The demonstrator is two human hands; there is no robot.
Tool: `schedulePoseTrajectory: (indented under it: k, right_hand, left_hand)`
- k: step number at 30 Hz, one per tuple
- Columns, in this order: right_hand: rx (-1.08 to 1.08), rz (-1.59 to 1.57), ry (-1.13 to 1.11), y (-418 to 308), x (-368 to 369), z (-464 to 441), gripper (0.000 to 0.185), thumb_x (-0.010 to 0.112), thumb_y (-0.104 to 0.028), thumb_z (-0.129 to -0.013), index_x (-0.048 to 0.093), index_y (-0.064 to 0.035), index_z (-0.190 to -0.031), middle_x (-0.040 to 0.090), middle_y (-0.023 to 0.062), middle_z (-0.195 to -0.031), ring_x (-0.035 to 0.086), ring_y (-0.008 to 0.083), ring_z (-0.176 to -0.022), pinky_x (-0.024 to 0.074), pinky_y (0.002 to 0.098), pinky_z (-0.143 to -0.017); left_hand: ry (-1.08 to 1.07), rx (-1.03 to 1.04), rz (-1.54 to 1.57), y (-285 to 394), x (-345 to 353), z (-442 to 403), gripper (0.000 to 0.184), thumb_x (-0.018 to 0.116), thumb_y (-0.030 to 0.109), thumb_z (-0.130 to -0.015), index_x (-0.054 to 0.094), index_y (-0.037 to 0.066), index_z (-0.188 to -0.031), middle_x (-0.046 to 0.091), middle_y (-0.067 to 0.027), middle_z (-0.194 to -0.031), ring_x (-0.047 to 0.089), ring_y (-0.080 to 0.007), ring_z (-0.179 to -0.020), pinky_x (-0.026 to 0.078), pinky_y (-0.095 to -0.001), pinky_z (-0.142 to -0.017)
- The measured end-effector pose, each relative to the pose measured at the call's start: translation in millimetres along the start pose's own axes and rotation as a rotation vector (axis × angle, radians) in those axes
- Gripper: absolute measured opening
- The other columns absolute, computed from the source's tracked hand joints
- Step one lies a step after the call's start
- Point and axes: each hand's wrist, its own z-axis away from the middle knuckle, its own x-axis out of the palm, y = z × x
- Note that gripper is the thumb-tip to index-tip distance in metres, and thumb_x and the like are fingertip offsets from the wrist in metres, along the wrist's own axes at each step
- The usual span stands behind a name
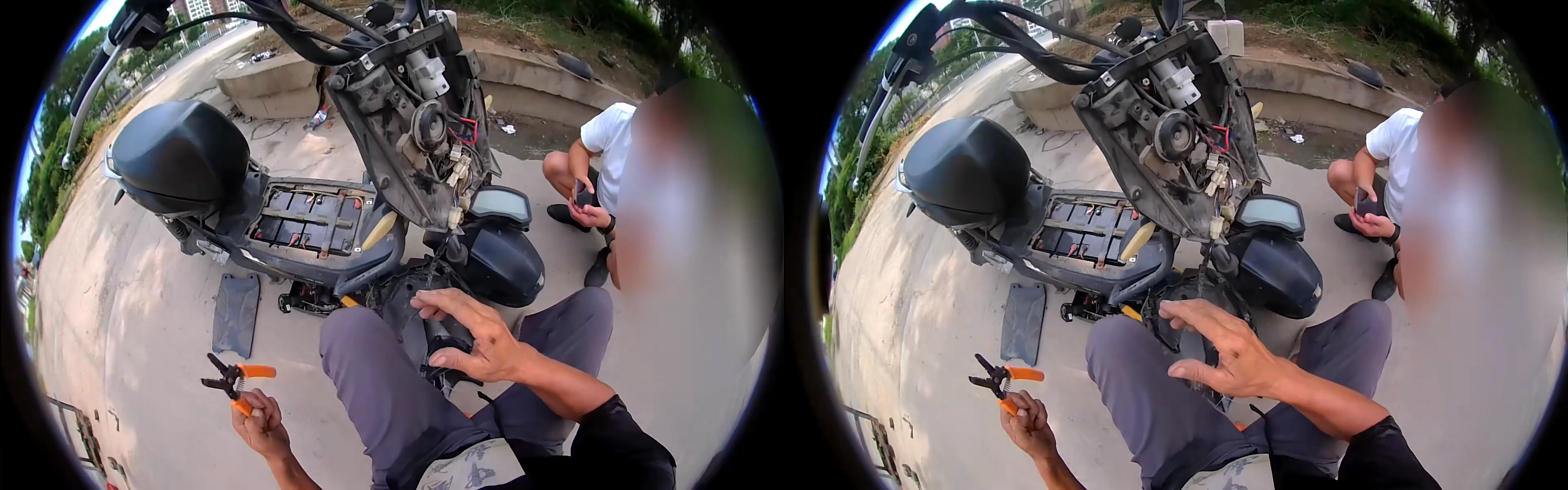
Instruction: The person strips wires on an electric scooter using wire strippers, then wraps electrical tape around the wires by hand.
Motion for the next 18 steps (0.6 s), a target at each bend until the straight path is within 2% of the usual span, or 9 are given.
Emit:
schedulePoseTrajectory:
  k: [2,5,8,10,12,13,14,17,18]
  right_hand:
    - [0.034,-0.037,-0.030,-10,3,-9,0.092,0.086,-0.037,-0.095,0.041,0.0034,-0.164,0.053,0.0221,-0.158,0.064,0.0301,-0.133,0.0536,0.0418,-0.110]
    - [0.108,-0.419,-0.019,-12,-5,-13,0.093,0.080,-0.045,-0.100,0.036,0.0019,-0.167,0.048,0.0236,-0.164,0.056,0.0343,-0.147,0.0476,0.0467,-0.121]
    - [0.291,-0.692,-0.068,-4,-25,-3,0.090,0.076,-0.046,-0.104,0.035,0.0021,-0.168,0.052,0.0192,-0.161,0.052,0.0267,-0.149,0.0447,0.0459,-0.123]
    - [0.200,-0.770,0.011,-5,-48,-8,0.075,0.071,-0.042,-0.109,0.043,0.0002,-0.164,0.061,0.0086,-0.142,0.059,0.0153,-0.127,0.0493,0.0338,-0.110]
    - [0.222,-0.814,0.007,8,-74,-8,0.075,0.071,-0.041,-0.108,0.043,-0.0004,-0.165,0.064,0.0070,-0.138,0.060,0.0162,-0.127,0.0521,0.0363,-0.108]
    - [0.275,-0.738,0.007,4,-89,-11,0.071,0.070,-0.041,-0.109,0.045,-0.0035,-0.164,0.065,0.0038,-0.132,0.063,0.0135,-0.112,0.0540,0.0331,-0.099]
    - [0.299,-0.666,0.082,6,-95,-14,0.044,0.067,-0.041,-0.112,0.066,-0.0029,-0.134,0.069,0.0009,-0.097,0.062,0.0076,-0.087,0.0514,0.0274,-0.076]
    - [0.357,-0.456,0.092,11,-125,-24,0.045,0.063,-0.048,-0.112,0.071,-0.0048,-0.118,0.060,-0.0021,-0.065,0.052,0.0063,-0.057,0.0432,0.0271,-0.055]
    - [0.372,-0.415,0.125,17,-130,-25,0.046,0.062,-0.049,-0.112,0.071,-0.0051,-0.121,0.061,-0.0015,-0.065,0.052,0.0061,-0.057,0.0433,0.0266,-0.055]
  left_hand:
    - [-0.173,0.004,0.094,11,67,-14,0.011,0.054,0.010,-0.086,0.050,0.001,-0.090,0.039,-0.0026,-0.072,0.028,-0.0082,-0.057,0.023,-0.0235,-0.048]
    - [-0.520,-0.150,0.090,11,146,-31,0.019,0.060,0.017,-0.094,0.053,-0.001,-0.094,0.044,-0.0043,-0.073,0.036,-0.0090,-0.059,0.028,-0.0272,-0.050]
    - [-0.766,-0.074,-0.134,11,214,-49,0.015,0.058,0.016,-0.095,0.058,0.002,-0.100,0.053,-0.0034,-0.075,0.044,-0.0099,-0.060,0.036,-0.0277,-0.054]
    - [-0.893,0.060,-0.340,7,246,-61,0.013,0.057,0.014,-0.095,0.058,0.002,-0.100,0.058,-0.0047,-0.076,0.050,-0.0130,-0.059,0.041,-0.0301,-0.055]
    - [-0.933,0.186,-0.390,13,285,-67,0.014,0.057,0.012,-0.095,0.060,0.002,-0.103,0.061,-0.0071,-0.076,0.056,-0.0179,-0.059,0.046,-0.0337,-0.057]
    - [-0.943,0.252,-0.421,15,303,-70,0.014,0.056,0.011,-0.095,0.061,0.002,-0.104,0.063,-0.0083,-0.076,0.059,-0.0204,-0.059,0.049,-0.0355,-0.059]
    - [-0.961,0.378,-0.490,14,319,-76,0.016,0.057,0.012,-0.096,0.062,0.001,-0.107,0.064,-0.0098,-0.078,0.061,-0.0222,-0.060,0.050,-0.0369,-0.060]
    - [-0.953,0.703,-0.600,4,359,-91,0.022,0.060,0.015,-0.100,0.064,0.000,-0.115,0.067,-0.0133,-0.087,0.066,-0.0259,-0.065,0.053,-0.0401,-0.063]
    - [-0.906,0.778,-0.583,-2,368,-97,0.024,0.061,0.016,-0.102,0.064,-0.001,-0.119,0.068,-0.0140,-0.091,0.067,-0.0258,-0.067,0.054,-0.0406,-0.063]
